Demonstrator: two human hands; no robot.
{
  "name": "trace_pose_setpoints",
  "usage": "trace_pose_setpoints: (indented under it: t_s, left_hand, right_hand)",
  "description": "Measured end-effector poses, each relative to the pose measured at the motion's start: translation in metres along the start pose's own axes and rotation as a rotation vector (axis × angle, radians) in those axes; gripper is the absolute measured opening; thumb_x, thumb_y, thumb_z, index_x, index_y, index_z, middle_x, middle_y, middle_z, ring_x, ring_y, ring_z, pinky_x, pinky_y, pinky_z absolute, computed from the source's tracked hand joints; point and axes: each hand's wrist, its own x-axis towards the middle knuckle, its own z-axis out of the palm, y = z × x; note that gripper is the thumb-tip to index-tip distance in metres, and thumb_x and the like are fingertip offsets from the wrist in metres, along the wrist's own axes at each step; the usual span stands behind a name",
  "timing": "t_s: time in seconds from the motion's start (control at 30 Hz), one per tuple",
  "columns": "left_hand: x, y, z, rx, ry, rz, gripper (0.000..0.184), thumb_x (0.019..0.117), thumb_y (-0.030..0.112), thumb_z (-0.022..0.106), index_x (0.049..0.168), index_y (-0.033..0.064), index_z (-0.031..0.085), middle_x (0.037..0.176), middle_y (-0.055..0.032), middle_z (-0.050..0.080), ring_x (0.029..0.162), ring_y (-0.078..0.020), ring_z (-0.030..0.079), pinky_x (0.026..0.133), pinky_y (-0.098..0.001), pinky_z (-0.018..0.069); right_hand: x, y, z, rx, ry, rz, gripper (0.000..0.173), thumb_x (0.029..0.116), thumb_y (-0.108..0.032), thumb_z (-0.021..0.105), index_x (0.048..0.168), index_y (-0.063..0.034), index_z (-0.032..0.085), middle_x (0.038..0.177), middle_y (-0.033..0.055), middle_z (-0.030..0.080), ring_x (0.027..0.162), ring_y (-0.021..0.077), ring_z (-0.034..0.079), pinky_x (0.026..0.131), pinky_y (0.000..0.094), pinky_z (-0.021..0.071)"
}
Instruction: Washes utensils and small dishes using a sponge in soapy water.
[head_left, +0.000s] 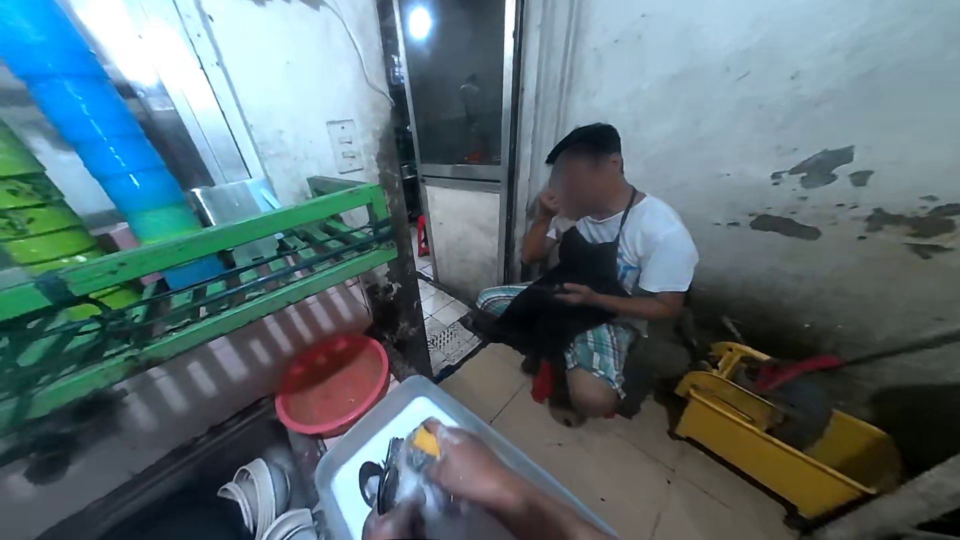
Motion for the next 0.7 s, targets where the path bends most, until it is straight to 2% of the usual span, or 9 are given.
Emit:
trace_pose_setpoints:
  t_s: [0.07,0.13,0.2,0.23,0.33,0.43,0.53,0.6,0.7]
  left_hand:
    - [-0.002,0.001,0.002,-0.048,0.007,-0.021,0.010,0.0973,0.006,0.063,0.098,-0.0017,0.058,0.062,-0.0039,0.059,0.051,-0.0119,0.057,0.051,-0.0277,0.0519]
    - [-0.003,0.002,0.002,-0.069,0.030,-0.036,0.009,0.0985,0.006,0.062,0.098,-0.0012,0.058,0.062,-0.0042,0.059,0.049,-0.0111,0.056,0.049,-0.0257,0.0505]
    - [-0.004,0.003,0.000,-0.065,0.041,-0.034,0.010,0.0990,0.008,0.063,0.097,-0.0016,0.060,0.064,-0.0047,0.060,0.051,-0.0113,0.057,0.051,-0.0252,0.0505]
    - [-0.003,0.002,-0.001,-0.078,0.039,-0.026,0.011,0.0984,0.008,0.064,0.097,-0.0025,0.061,0.064,-0.0055,0.060,0.051,-0.0118,0.057,0.051,-0.0254,0.0507]
    - [0.002,0.000,0.001,-0.065,0.009,-0.027,0.013,0.0972,0.005,0.064,0.105,-0.0046,0.058,0.066,-0.0069,0.061,0.051,-0.0125,0.059,0.050,-0.0254,0.0516]
    - [0.003,0.000,0.001,-0.026,0.016,-0.064,0.013,0.0970,0.006,0.065,0.103,-0.0035,0.060,0.064,-0.0061,0.060,0.051,-0.0123,0.057,0.050,-0.0255,0.0500]
    - [0.001,0.003,-0.001,-0.052,0.026,-0.086,0.012,0.0979,0.009,0.065,0.101,-0.0016,0.060,0.065,-0.0056,0.059,0.051,-0.0123,0.057,0.050,-0.0261,0.0511]
    - [-0.003,0.007,-0.001,-0.072,-0.010,-0.104,0.016,0.0989,0.012,0.066,0.105,-0.0011,0.059,0.069,-0.0057,0.060,0.054,-0.0127,0.058,0.053,-0.0267,0.0527]
    - [-0.007,0.009,-0.001,-0.149,-0.139,-0.083,0.014,0.0983,0.012,0.065,0.104,-0.0007,0.062,0.066,-0.0046,0.061,0.054,-0.0123,0.059,0.055,-0.0266,0.0527]
  right_hand:
    - [0.003,0.000,-0.014,0.028,0.105,0.066,0.066,0.0955,-0.028,0.069,0.155,-0.0125,0.044,0.138,0.0230,0.061,0.127,0.0401,0.060,0.107,0.0597,0.0465]
    - [0.007,0.003,-0.026,0.239,0.169,0.122,0.071,0.0935,-0.026,0.073,0.155,-0.0085,0.042,0.141,0.0234,0.058,0.129,0.0369,0.058,0.109,0.0545,0.0455]
    - [0.007,0.008,-0.030,0.445,0.129,0.144,0.074,0.0878,-0.023,0.079,0.151,-0.0084,0.045,0.135,0.0214,0.061,0.122,0.0322,0.062,0.105,0.0510,0.0499]
    - [0.004,0.009,-0.028,0.460,0.065,0.134,0.074,0.0860,-0.022,0.080,0.150,-0.0086,0.045,0.133,0.0200,0.062,0.120,0.0303,0.063,0.103,0.0496,0.0512]
    - [-0.002,0.004,-0.009,0.222,-0.083,0.099,0.072,0.0859,-0.022,0.080,0.149,-0.0112,0.047,0.134,0.0206,0.062,0.124,0.0335,0.061,0.106,0.0551,0.0478]
    - [0.012,0.003,0.001,-0.020,0.011,0.120,0.071,0.0894,-0.023,0.076,0.153,-0.0129,0.046,0.138,0.0216,0.061,0.130,0.0384,0.058,0.109,0.0593,0.0445]
    - [0.017,0.000,-0.014,0.089,0.210,0.155,0.074,0.0927,-0.025,0.074,0.155,-0.0049,0.040,0.142,0.0253,0.057,0.131,0.0400,0.056,0.111,0.0575,0.0435]
    - [0.016,0.001,-0.025,0.283,0.316,0.153,0.081,0.0893,-0.030,0.080,0.154,-0.0033,0.039,0.140,0.0262,0.057,0.129,0.0382,0.057,0.109,0.0553,0.0449]
    - [0.010,0.006,-0.029,0.277,0.211,0.069,0.089,0.0843,-0.035,0.083,0.153,-0.0044,0.037,0.135,0.0239,0.060,0.123,0.0342,0.062,0.106,0.0533,0.0493]
